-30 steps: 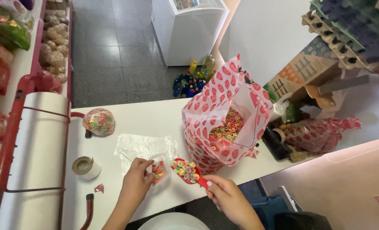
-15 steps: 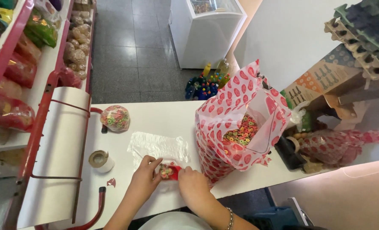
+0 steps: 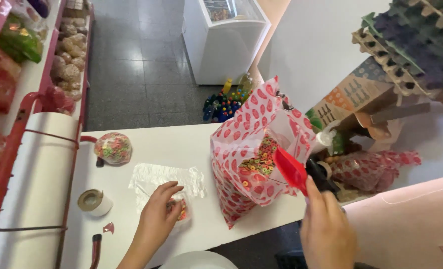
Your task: The person scoops cereal from a large bag into small plastic containers using a red measuring scoop, then seals each container.
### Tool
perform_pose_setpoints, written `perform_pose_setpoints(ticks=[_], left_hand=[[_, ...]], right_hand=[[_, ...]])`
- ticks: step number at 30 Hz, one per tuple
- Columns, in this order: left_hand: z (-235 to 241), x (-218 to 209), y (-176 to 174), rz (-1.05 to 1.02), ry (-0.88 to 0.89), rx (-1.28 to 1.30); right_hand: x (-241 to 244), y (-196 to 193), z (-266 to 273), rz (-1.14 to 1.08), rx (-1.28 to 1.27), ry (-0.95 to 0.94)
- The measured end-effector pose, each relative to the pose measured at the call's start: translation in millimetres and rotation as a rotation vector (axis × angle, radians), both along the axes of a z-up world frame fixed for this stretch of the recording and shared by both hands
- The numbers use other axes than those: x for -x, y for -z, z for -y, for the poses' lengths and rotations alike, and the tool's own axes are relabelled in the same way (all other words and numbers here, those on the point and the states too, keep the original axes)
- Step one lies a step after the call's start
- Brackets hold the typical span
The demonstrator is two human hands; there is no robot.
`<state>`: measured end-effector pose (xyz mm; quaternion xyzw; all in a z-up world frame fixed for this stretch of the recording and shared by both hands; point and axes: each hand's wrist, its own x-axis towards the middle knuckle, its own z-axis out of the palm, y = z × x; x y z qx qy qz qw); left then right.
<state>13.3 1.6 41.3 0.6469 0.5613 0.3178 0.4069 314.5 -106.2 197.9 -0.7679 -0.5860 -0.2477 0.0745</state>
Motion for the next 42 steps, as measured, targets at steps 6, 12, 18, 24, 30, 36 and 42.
perform_pose_setpoints(ticks=[6, 12, 18, 24, 30, 36, 42], left_hand=[[-53.7, -71.3, -31.2, 0.383, 0.13, 0.251], [-76.3, -111.7, -101.7, 0.697, 0.153, 0.302], [-86.0, -120.1, -50.8, 0.741, 0.196, 0.302], [-84.0, -111.7, -73.2, 0.67, 0.134, 0.476], [-73.5, -89.8, -42.3, 0.635, 0.074, 0.518], [-54.0, -54.0, -10.9, 0.689, 0.068, 0.439], [-34.7, -13.1, 6.4, 0.343, 0.072, 0.252]], right_hand=[[-30.7, 160.8, -175.2, 0.626, 0.318, -0.094], [4.7, 146.3, -179.0, -0.433, 0.301, -0.172], [9.0, 164.7, -193.9, -1.318, 0.184, -0.109], [15.1, 124.9, -183.0, -1.98, 0.112, -0.006], [8.6, 92.4, -146.1, -2.056, -0.002, 0.004], [-12.2, 79.3, -101.6, -2.024, 0.065, 0.042], [-19.4, 41.0, -59.7, -1.984, 0.107, 0.095]])
